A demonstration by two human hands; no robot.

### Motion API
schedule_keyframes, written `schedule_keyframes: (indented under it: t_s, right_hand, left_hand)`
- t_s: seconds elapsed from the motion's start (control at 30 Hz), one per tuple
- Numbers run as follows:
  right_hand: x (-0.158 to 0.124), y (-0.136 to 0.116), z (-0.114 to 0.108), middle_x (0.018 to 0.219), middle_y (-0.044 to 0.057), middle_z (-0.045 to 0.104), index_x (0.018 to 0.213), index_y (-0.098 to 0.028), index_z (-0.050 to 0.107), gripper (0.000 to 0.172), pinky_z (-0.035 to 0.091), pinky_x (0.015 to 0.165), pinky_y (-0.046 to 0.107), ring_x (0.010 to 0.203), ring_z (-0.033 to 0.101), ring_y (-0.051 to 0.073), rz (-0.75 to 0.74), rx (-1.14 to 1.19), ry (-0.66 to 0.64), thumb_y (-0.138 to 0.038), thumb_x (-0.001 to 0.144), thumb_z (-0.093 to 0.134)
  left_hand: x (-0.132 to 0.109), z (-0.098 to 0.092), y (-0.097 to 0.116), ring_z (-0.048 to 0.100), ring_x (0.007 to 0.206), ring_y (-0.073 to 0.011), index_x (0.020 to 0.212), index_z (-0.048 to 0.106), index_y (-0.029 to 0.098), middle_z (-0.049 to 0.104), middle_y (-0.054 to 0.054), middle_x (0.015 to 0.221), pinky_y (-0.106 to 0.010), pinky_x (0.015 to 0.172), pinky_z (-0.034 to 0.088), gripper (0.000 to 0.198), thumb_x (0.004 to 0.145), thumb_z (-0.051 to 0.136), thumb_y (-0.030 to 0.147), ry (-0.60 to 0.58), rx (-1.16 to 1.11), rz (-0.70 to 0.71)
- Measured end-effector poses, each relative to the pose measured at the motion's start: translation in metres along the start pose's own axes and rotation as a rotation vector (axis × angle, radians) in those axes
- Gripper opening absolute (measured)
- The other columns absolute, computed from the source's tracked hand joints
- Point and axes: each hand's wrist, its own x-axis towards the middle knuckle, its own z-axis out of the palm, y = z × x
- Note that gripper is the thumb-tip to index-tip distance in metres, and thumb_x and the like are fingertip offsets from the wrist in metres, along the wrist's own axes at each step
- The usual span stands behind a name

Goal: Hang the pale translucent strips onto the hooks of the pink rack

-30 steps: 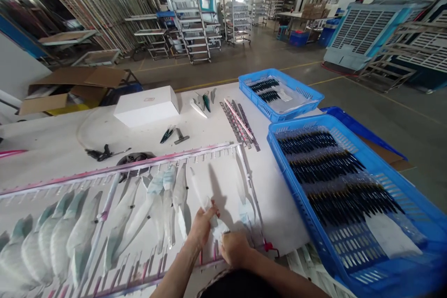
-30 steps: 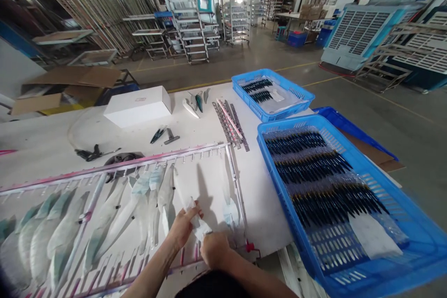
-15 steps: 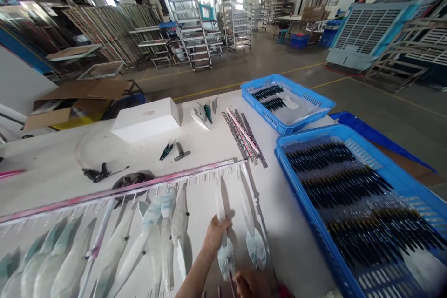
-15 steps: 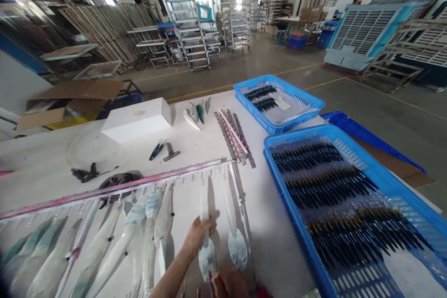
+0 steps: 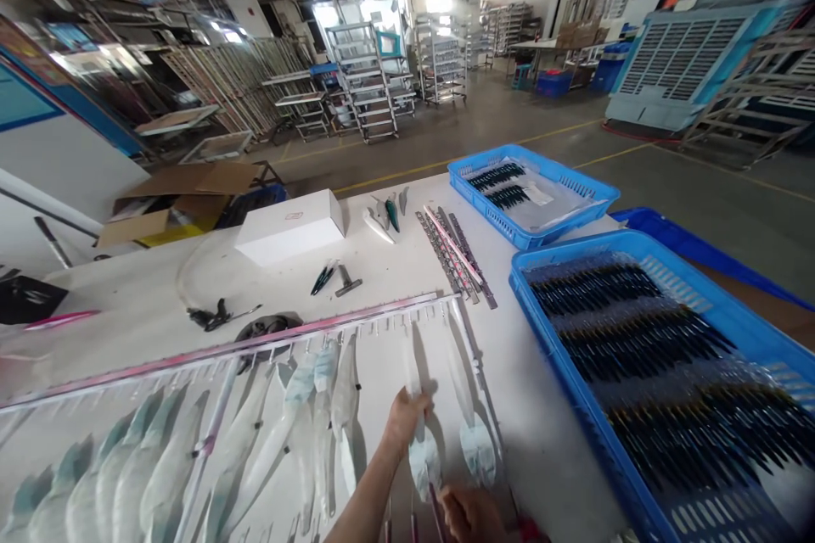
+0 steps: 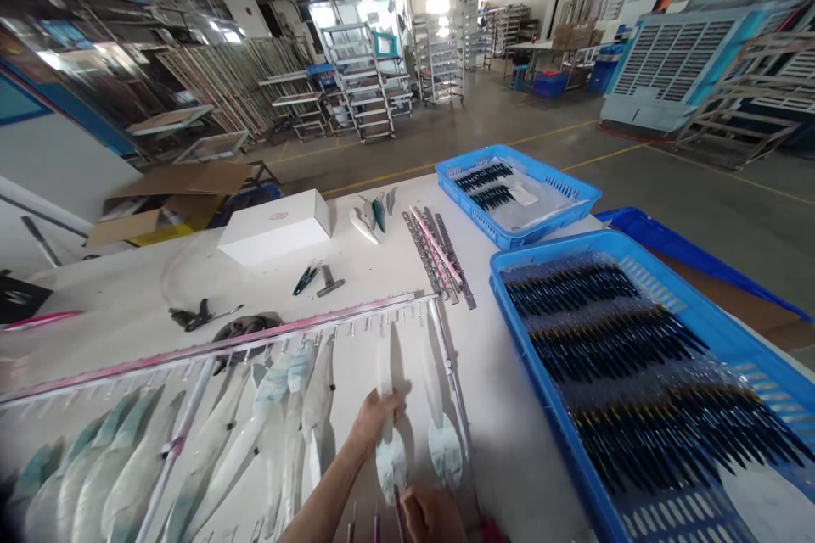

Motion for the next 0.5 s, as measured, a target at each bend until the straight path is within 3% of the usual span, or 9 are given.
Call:
schedule_keyframes:
  t_s: [0.23,0.4,0.5]
  right_hand:
    - [0.001,-0.012,-0.009,0.063,0.006,0.063,0.076,-0.022,0.061,0.052,0.041,0.060,0.029,0.057,0.059,0.020,0.066,0.035,-0.013,-0.048,0.097,0.021]
    - [0.004,-0.005,-0.004,0.059,0.004,0.060,0.071,-0.023,0.056,0.052,0.042,0.061,0.029,0.057,0.059,0.020,0.060,0.092,0.011,-0.054,0.095,0.022]
    - [0.004,-0.002,0.003,0.057,0.003,0.058,0.069,-0.023,0.053,0.059,0.040,0.058,0.028,0.054,0.056,0.018,0.078,0.095,0.088,-0.060,0.095,0.017]
  left_hand:
    - [-0.010,0.003,0.005,0.053,0.052,-0.0146,0.073,0.061,0.014,0.060,0.000,0.054,-0.027,0.052,0.037,0.017,0.057,0.067,0.017,-0.215,0.058,0.065]
    - [-0.008,-0.002,0.002,0.047,0.050,-0.0118,0.067,0.056,0.016,0.053,0.002,0.051,-0.026,0.051,0.034,0.006,0.067,0.056,0.022,-0.097,0.023,0.087]
    - [0.000,-0.001,0.002,0.047,0.048,-0.0124,0.065,0.054,0.017,0.052,0.001,0.049,-0.026,0.050,0.034,0.007,0.066,0.056,0.023,-0.115,-0.003,0.086]
